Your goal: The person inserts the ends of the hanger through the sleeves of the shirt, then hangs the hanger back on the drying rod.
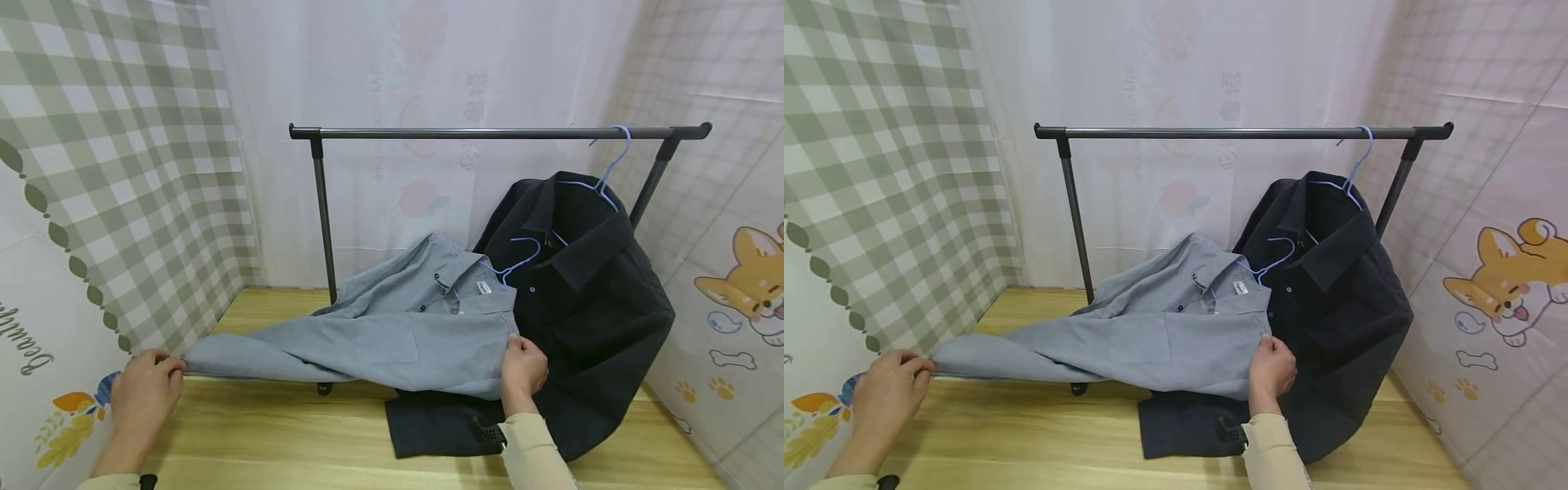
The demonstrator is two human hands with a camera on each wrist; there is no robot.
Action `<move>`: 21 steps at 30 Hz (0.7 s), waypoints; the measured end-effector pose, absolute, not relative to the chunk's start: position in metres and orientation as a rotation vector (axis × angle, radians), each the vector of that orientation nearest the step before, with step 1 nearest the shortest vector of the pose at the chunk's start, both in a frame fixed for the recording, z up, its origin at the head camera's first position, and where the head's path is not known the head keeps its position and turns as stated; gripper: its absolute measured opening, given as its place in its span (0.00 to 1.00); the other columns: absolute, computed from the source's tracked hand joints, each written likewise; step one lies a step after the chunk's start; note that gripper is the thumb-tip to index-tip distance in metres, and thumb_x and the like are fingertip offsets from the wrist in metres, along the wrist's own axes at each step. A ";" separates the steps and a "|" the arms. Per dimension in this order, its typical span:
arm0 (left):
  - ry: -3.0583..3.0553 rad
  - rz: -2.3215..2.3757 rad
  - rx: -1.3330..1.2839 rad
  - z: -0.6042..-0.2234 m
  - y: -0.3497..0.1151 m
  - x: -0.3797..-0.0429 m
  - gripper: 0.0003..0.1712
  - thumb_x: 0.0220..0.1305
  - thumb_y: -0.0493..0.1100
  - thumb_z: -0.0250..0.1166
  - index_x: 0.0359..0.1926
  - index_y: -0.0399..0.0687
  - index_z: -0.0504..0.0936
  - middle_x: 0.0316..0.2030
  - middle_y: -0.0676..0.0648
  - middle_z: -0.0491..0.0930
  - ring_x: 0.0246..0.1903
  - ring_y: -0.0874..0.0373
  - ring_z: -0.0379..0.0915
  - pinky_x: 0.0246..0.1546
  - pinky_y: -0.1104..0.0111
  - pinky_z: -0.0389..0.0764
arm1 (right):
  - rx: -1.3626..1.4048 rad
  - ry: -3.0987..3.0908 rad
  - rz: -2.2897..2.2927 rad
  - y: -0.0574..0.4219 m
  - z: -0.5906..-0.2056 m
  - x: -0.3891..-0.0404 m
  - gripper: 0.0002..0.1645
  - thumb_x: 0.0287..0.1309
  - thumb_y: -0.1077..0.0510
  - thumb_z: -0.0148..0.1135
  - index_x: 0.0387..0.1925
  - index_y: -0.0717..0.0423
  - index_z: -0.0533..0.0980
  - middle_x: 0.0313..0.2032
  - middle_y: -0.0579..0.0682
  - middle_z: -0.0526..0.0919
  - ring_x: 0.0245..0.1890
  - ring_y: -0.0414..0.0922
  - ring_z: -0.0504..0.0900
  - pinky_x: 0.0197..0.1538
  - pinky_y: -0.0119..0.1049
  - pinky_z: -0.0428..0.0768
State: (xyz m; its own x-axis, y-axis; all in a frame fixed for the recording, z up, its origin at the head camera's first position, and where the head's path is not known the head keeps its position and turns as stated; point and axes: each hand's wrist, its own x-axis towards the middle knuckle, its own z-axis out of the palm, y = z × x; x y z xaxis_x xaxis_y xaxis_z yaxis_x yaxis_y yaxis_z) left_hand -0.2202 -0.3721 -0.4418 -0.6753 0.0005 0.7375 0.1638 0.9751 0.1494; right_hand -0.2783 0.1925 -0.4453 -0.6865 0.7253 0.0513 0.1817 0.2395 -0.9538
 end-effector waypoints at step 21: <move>-2.868 -0.460 -0.643 -0.473 -0.300 -0.267 0.32 0.54 0.45 0.76 0.60 0.42 0.79 0.51 0.42 0.83 0.54 0.40 0.75 0.59 0.29 0.50 | -0.815 -2.029 1.397 0.189 -0.447 -0.277 0.20 0.72 0.52 0.53 0.46 0.65 0.81 0.50 0.67 0.80 0.53 0.65 0.73 0.59 0.59 0.63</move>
